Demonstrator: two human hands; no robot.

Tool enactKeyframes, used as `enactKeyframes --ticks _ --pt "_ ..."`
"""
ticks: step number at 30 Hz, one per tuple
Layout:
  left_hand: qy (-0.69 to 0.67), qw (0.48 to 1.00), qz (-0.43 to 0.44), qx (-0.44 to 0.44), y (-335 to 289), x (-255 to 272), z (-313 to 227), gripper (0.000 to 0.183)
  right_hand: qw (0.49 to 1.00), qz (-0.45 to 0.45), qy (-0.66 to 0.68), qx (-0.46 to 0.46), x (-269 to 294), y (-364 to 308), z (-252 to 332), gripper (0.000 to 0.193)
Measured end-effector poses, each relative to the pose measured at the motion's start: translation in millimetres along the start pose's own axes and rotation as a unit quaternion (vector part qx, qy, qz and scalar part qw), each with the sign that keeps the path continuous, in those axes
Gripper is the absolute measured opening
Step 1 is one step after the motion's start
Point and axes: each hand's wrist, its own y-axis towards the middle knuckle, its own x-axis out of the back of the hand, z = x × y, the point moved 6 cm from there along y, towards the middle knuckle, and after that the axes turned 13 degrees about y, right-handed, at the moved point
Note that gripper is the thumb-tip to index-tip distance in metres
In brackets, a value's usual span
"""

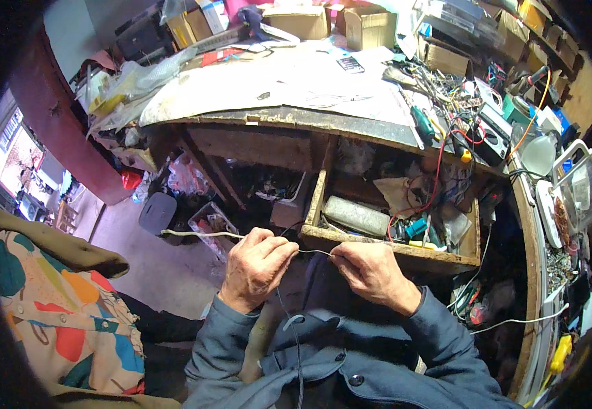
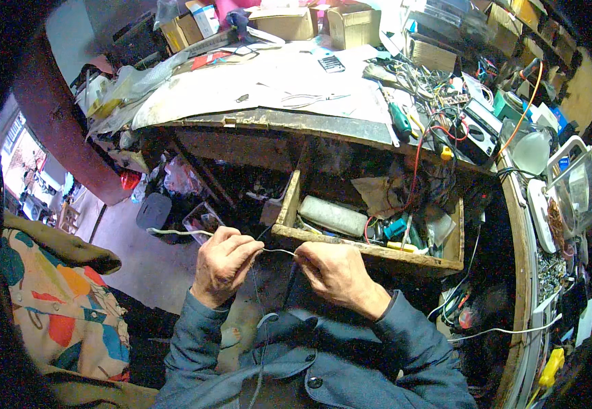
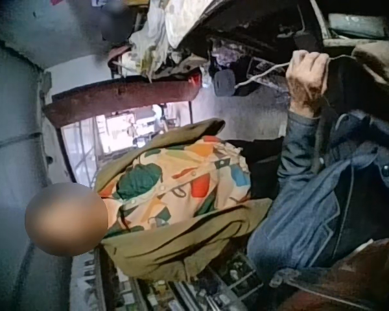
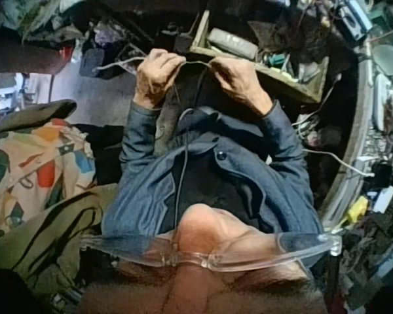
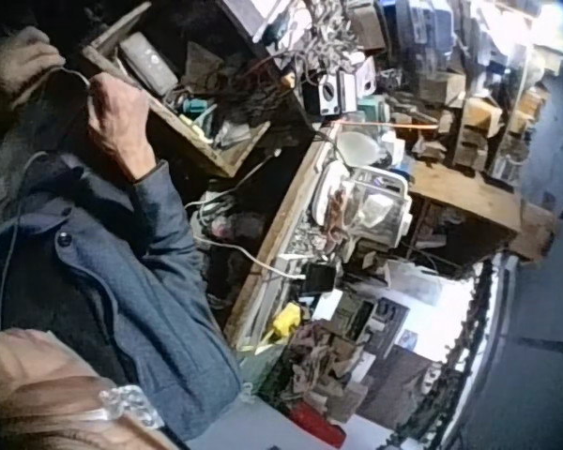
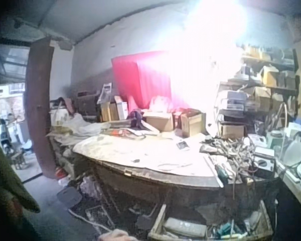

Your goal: The person works at a cluttered electronics workbench, handling a small copper coil and then a white cable. They strip the cable ends, twist the exposed wires, and appear to prepare the cable for connection or testing.

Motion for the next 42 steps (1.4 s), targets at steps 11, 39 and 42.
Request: enactKeyframes --ticks 11,39,42 --pt "-0.078 0.995 0.064 0.014 -24 -15 1 0.011 0.99 0.089 -0.107 0.037 -6 3 3 0.009" --pt "-0.196 0.929 0.24 0.202 -73 -44 21 0.013 0.942 0.202 -0.224 0.146 -37 -8 14 0.026" --pt "-0.209 0.921 0.251 0.212 -77 -46 23 0.019 0.932 0.197 -0.245 0.18 -38 -9 20 0.028"
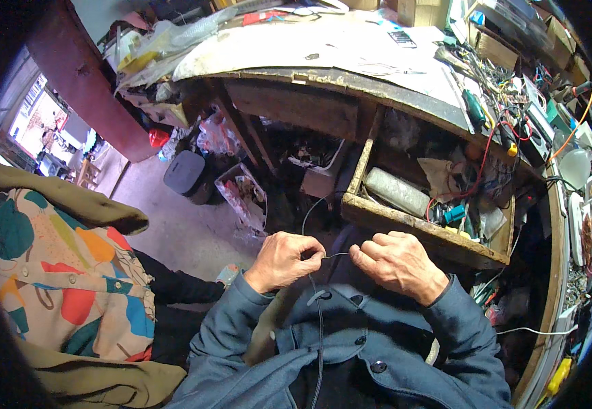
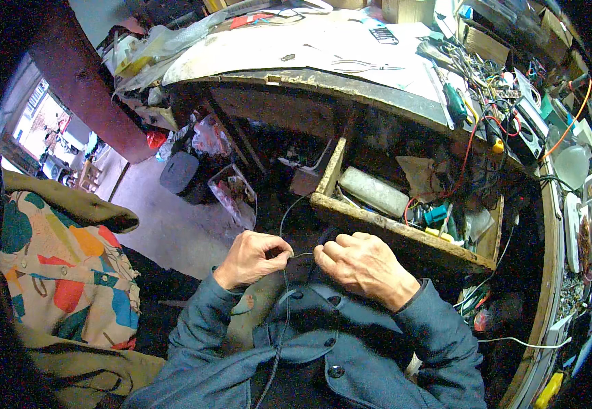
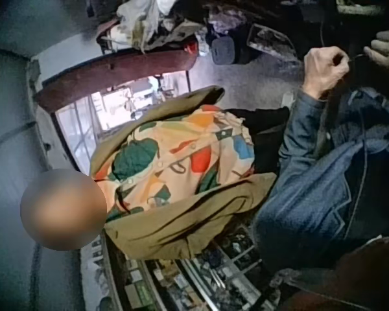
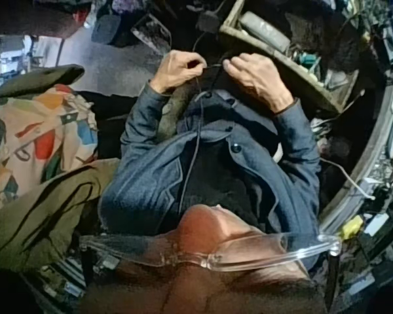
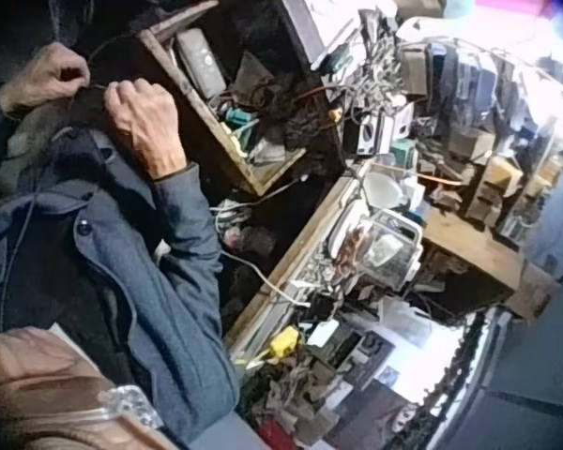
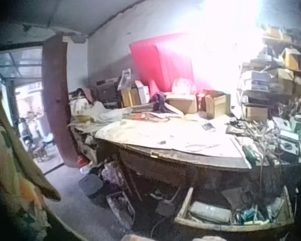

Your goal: The person works at a cluttered electronics workbench, handling a small copper coil and then a white cable. They strip the cable ends, twist the exposed wires, and appear to prepare the cable for connection or testing.

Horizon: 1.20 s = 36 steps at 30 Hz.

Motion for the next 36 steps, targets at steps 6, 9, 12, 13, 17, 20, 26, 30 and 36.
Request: enactKeyframes --ticks 6,9,12,13,17,20,26,30,36 --pt "-0.167 0.981 0.097 0.034 -4 -7 15 0.018 0.999 0.039 -0.002 0.017 2 4 2 0.028" --pt "-0.173 0.977 0.123 0.027 -5 -3 13 0.017 0.998 0.051 0.004 0.02 3 7 2 0.027" --pt "-0.109 0.988 0.088 -0.06 -7 0 1 0.018 0.999 0.048 0.024 0.013 3 10 0 0.027" --pt "-0.078 0.989 0.065 -0.104 -8 1 -4 0.018 0.999 0.043 0.033 0.009 2 10 -2 0.028" --pt "-0.114 0.986 0.109 -0.061 -7 -2 0 0.016 0.995 0.073 0.065 0.001 -3 11 -7 0.024" --pt "-0.125 0.983 0.132 -0.038 -8 -4 2 0.013 0.989 0.098 0.106 -0.031 -6 14 -9 0.02" --pt "0.0 0.994 0.031 -0.106 -3 9 -16 0.013 0.958 0.141 0.207 -0.137 -31 23 -16 0.016" --pt "-0.059 0.992 0.098 -0.056 -1 7 -13 0.013 0.96 0.17 0.183 -0.13 -38 25 -17 0.017" --pt "-0.025 0.991 0.123 -0.044 -4 -3 -10 0.016 0.975 0.175 0.121 -0.069 -43 21 -1 0.02"
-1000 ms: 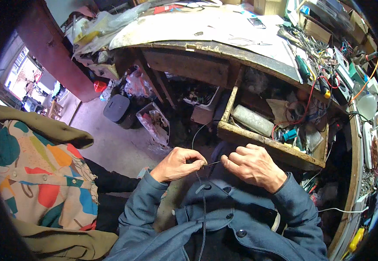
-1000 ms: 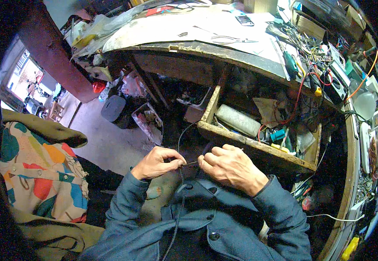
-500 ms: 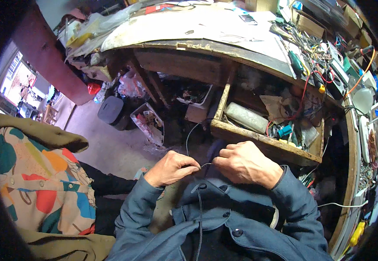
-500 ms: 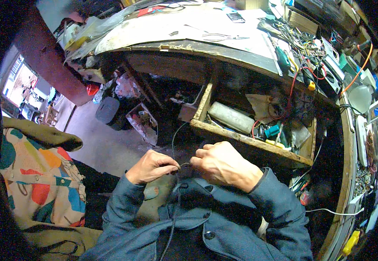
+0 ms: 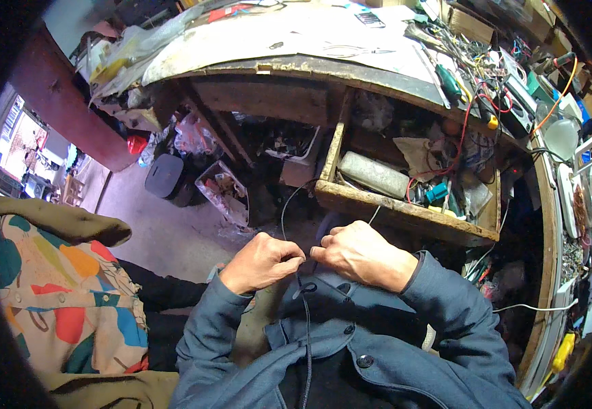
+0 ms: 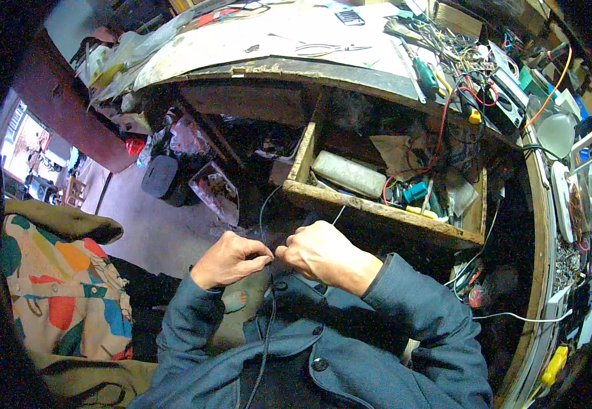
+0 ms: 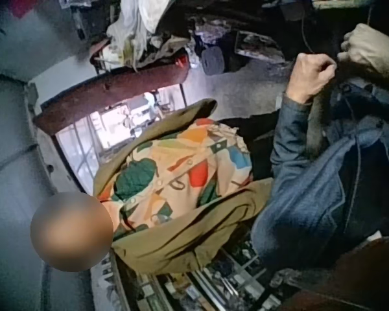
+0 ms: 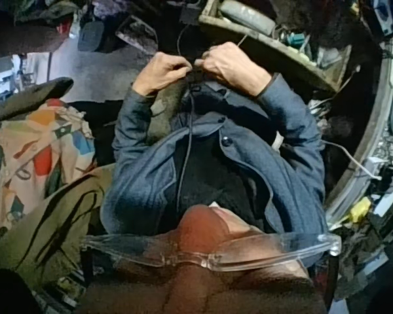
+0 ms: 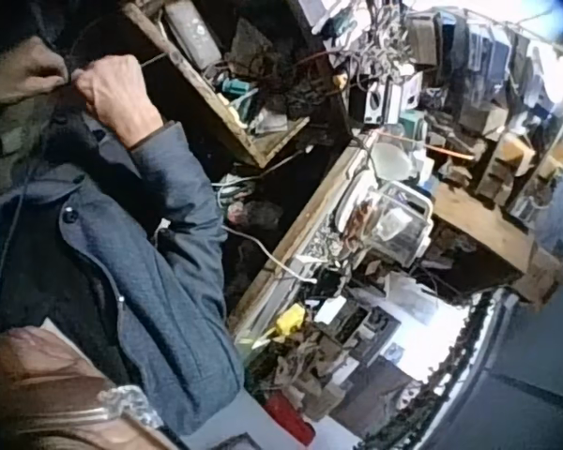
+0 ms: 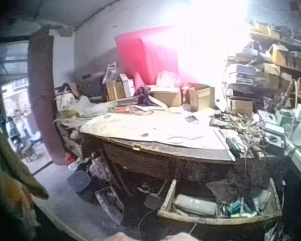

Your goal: The person works at a cluttered electronics workbench, handling a small copper coil and then a white cable. They strip the cable ends, twist the exposed wires, and appear to prepare the cable for connection or testing.

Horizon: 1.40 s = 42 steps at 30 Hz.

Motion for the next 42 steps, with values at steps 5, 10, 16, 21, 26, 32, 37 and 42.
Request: enactKeyframes --ticks 5,10,16,21,26,32,37,42 --pt "0.147 0.984 -0.093 -0.031 -2 2 -4 0.017 0.999 -0.001 -0.022 -0.035 -6 5 4 0.017" --pt "0.234 0.957 -0.168 0.023 -1 -4 -1 0.014 0.99 -0.13 -0.033 -0.045 -19 11 4 0.015" --pt "0.227 0.935 -0.267 0.061 -4 -2 1 0.013 0.977 -0.199 0.009 -0.076 -19 18 1 0.013" --pt "0.244 0.896 -0.366 0.058 -2 10 1 0.011 0.972 -0.21 -0.018 -0.101 -20 35 0 0.013" --pt "0.274 0.871 -0.404 0.062 -2 23 9 0.011 0.962 -0.247 -0.022 -0.112 -14 40 5 0.011" --pt "0.29 0.852 -0.431 0.062 3 32 3 0.014 0.953 -0.278 -0.044 -0.114 -3 41 5 0.013" --pt "0.171 0.893 -0.412 0.051 8 39 14 0.014 0.945 -0.292 -0.074 -0.124 9 32 3 0.012" --pt "0.221 0.912 -0.345 0.03 11 37 6 0.016 0.951 -0.283 -0.072 -0.1 3 28 2 0.011"
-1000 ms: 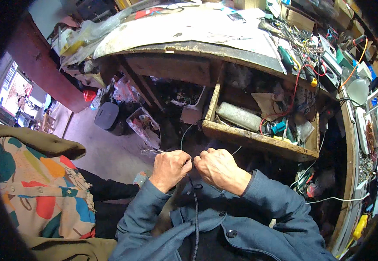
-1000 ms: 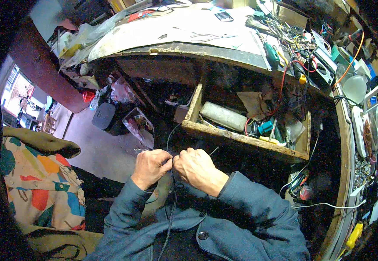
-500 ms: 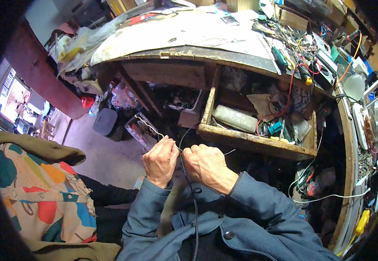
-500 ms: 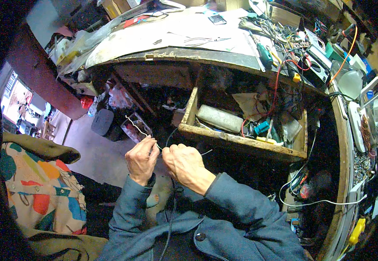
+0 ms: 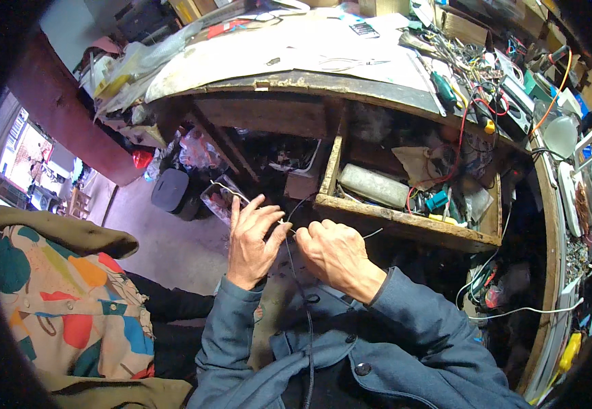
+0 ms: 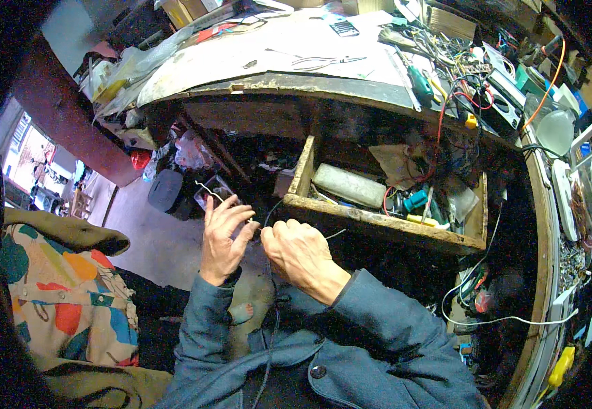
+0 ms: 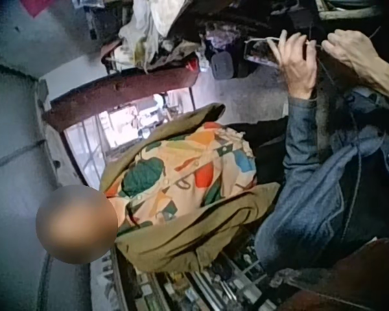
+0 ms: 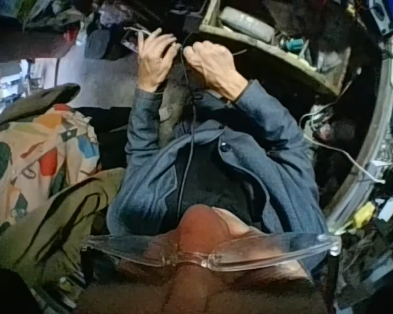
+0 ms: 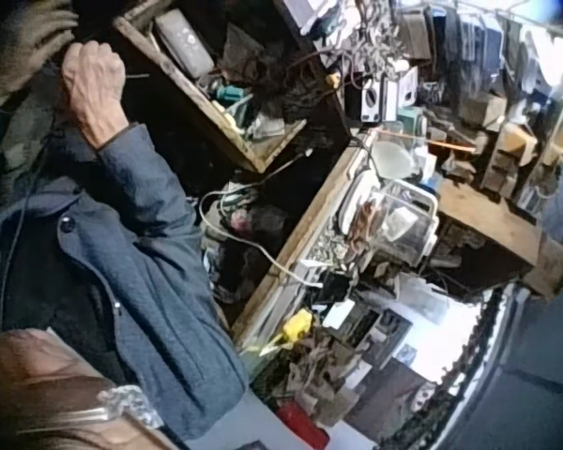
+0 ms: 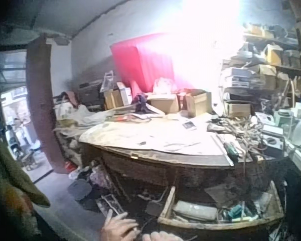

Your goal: The person works at a cluttered electronics workbench, handling a small copper coil and then a white cable. They strip the cable ends, twist the exposed wires, and appear to prepare the cable for connection or testing.

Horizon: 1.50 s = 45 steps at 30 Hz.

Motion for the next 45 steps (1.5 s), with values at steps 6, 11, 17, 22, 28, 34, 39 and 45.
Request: enactKeyframes --ticks 6,11,17,22,28,34,39,45 --pt "-0.081 0.996 0.035 0.019 -3 -5 11 0.008 1.0 0.023 0.0 0.015 -3 -2 1 0.01" --pt "0.018 1.0 0.007 -0.002 -5 3 -6 0.014 0.999 0.036 -0.023 0.019 -5 -4 1 0.011" --pt "-0.024 0.995 0.061 0.076 -6 6 -8 0.017 0.996 0.016 -0.057 0.066 -4 -7 1 0.013" --pt "-0.108 0.992 0.069 0.02 -14 -7 7 0.011 0.99 0.05 -0.086 0.104 -8 -10 6 0.013" --pt "-0.126 0.988 0.08 0.036 -14 0 10 0.012 0.987 0.038 -0.098 0.124 -6 -7 8 0.013" --pt "-0.058 0.996 0.044 0.048 -24 -4 10 0.01 0.984 0.032 -0.118 0.133 -14 -3 10 0.013" --pt "0.121 0.985 0.119 -0.002 -28 -16 2 0.007 0.976 0.057 -0.158 0.138 -25 -1 13 0.015" --pt "0.145 0.981 0.123 -0.046 -31 -30 7 0.016 0.971 0.058 -0.182 0.142 -41 -2 13 0.015"
